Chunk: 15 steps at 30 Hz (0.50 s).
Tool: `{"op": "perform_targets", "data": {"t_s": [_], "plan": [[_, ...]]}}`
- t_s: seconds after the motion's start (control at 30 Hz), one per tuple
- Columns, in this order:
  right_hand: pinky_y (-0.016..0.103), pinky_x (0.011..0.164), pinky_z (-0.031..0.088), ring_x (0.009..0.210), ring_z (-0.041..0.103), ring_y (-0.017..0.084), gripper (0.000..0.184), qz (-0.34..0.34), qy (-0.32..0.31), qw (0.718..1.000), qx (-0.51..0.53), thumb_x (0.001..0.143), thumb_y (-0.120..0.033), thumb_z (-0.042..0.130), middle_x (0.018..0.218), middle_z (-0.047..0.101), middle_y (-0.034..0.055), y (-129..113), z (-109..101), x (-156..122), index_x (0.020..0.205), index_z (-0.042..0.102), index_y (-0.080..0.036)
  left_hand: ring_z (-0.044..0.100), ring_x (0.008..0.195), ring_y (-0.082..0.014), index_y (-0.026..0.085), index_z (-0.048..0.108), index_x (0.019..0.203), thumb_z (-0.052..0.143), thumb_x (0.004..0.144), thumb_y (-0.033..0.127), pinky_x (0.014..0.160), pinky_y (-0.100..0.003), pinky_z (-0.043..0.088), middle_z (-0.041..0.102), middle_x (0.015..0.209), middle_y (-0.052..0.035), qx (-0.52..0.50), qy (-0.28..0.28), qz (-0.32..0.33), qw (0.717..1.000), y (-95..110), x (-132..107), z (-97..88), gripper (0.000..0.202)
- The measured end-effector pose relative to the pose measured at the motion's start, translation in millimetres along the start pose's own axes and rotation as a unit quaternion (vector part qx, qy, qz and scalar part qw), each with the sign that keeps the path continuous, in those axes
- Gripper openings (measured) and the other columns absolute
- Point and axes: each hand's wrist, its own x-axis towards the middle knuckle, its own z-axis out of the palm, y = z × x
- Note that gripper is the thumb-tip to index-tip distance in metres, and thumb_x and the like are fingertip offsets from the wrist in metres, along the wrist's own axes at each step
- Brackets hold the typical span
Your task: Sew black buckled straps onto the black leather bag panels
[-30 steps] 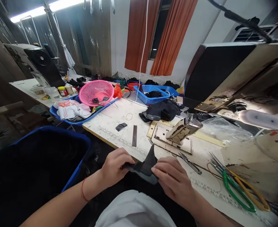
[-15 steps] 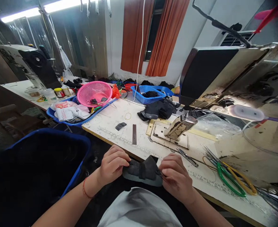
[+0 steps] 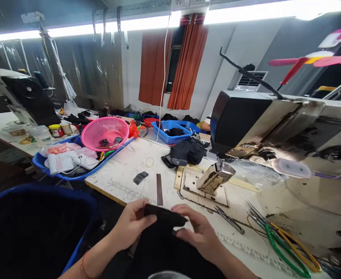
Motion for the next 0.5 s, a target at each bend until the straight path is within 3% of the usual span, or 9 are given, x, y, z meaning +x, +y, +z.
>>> {"op": "perform_targets", "data": {"t_s": [0.1, 0.17, 0.23, 0.3, 0.4, 0.43, 0.5], "plan": [[0.043, 0.095, 0.045, 0.107, 0.06, 0.029, 0.055, 0.149, -0.055, 0.979, 0.129, 0.067, -0.042, 0.083, 0.111, 0.069, 0.0059, 11.8, 6.1, 19.9, 0.115, 0.065, -0.026, 0.057, 0.073, -0.0153, 0.018, 0.057, 0.09, 0.061, 0.086, 0.045, 0.066, -0.027, 0.046, 0.061, 0.08, -0.0022, -0.068, -0.002, -0.031, 0.997, 7.4, 36.3, -3.4, 0.028], [0.044, 0.098, 0.044, 0.112, 0.059, 0.03, 0.062, 0.152, -0.04, 0.968, 0.197, 0.067, -0.056, 0.078, 0.116, 0.068, 0.0081, 15.0, 3.9, 36.2, 0.119, 0.064, -0.025, 0.057, 0.076, -0.0166, 0.018, 0.057, 0.09, 0.059, 0.087, 0.039, 0.069, -0.028, 0.046, 0.062, 0.083, -0.0023, 0.018, 0.012, -0.005, 1.0, 10.0, 60.8, -7.1, 0.021], [0.044, 0.099, 0.044, 0.115, 0.058, 0.03, 0.074, 0.141, 0.017, 0.964, 0.227, 0.062, -0.06, 0.079, 0.122, 0.065, 0.0087, 15.6, -6.3, 53.9, 0.125, 0.059, -0.026, 0.054, 0.071, -0.0155, 0.019, 0.057, 0.082, 0.059, 0.084, 0.029, 0.065, -0.027, 0.043, 0.06, 0.075, 0.0004, 0.151, 0.014, 0.019, 0.988, 9.5, 85.5, -10.6, 0.011], [0.044, 0.094, 0.048, 0.107, 0.062, 0.03, 0.069, 0.171, 0.06, 0.968, 0.172, 0.062, -0.054, 0.081, 0.115, 0.069, 0.0082, 16.6, -23.1, 69.7, 0.121, 0.063, -0.024, 0.053, 0.066, -0.0144, 0.02, 0.056, 0.076, 0.061, 0.081, 0.024, 0.06, -0.025, 0.04, 0.059, 0.068, 0.0025, 0.232, -0.02, 0.018, 0.972, 4.5, 114.6, -13.1, 0.008], [0.043, 0.086, 0.052, 0.092, 0.065, 0.03, 0.045, 0.24, 0.103, 0.965, 0.022, 0.067, -0.05, 0.077, 0.093, 0.073, 0.0073, 25.0, -52.2, 82.3, 0.1, 0.074, -0.019, 0.059, 0.065, -0.0145, 0.019, 0.062, 0.083, 0.061, 0.082, 0.031, 0.056, -0.023, 0.043, 0.065, 0.072, 0.0014, 0.232, -0.078, -0.085, 0.966, -14.5, 174.7, -15.0, 0.012], [0.043, 0.083, 0.052, 0.089, 0.065, 0.03, 0.042, 0.252, 0.119, 0.96, -0.004, 0.068, -0.052, 0.075, 0.089, 0.074, 0.0072, 30.0, -60.8, 83.2, 0.095, 0.075, -0.019, 0.062, 0.066, -0.015, 0.019, 0.064, 0.085, 0.056, 0.086, 0.035, 0.056, -0.023, 0.045, 0.067, 0.074, 0.0001, 0.234, -0.065, -0.145, 0.959, -23.7, 198.4, -14.6, 0.017], [0.041, 0.08, 0.053, 0.087, 0.066, 0.03, 0.042, 0.256, 0.147, 0.956, -0.008, 0.068, -0.055, 0.075, 0.088, 0.074, 0.0074, 41.7, -73.8, 82.0, 0.092, 0.076, -0.021, 0.064, 0.07, -0.0172, 0.016, 0.063, 0.082, 0.044, 0.092, 0.036, 0.06, -0.025, 0.047, 0.068, 0.076, -0.0045, 0.26, -0.003, -0.184, 0.948, -44.0, 245.6, -9.9, 0.029]]}}
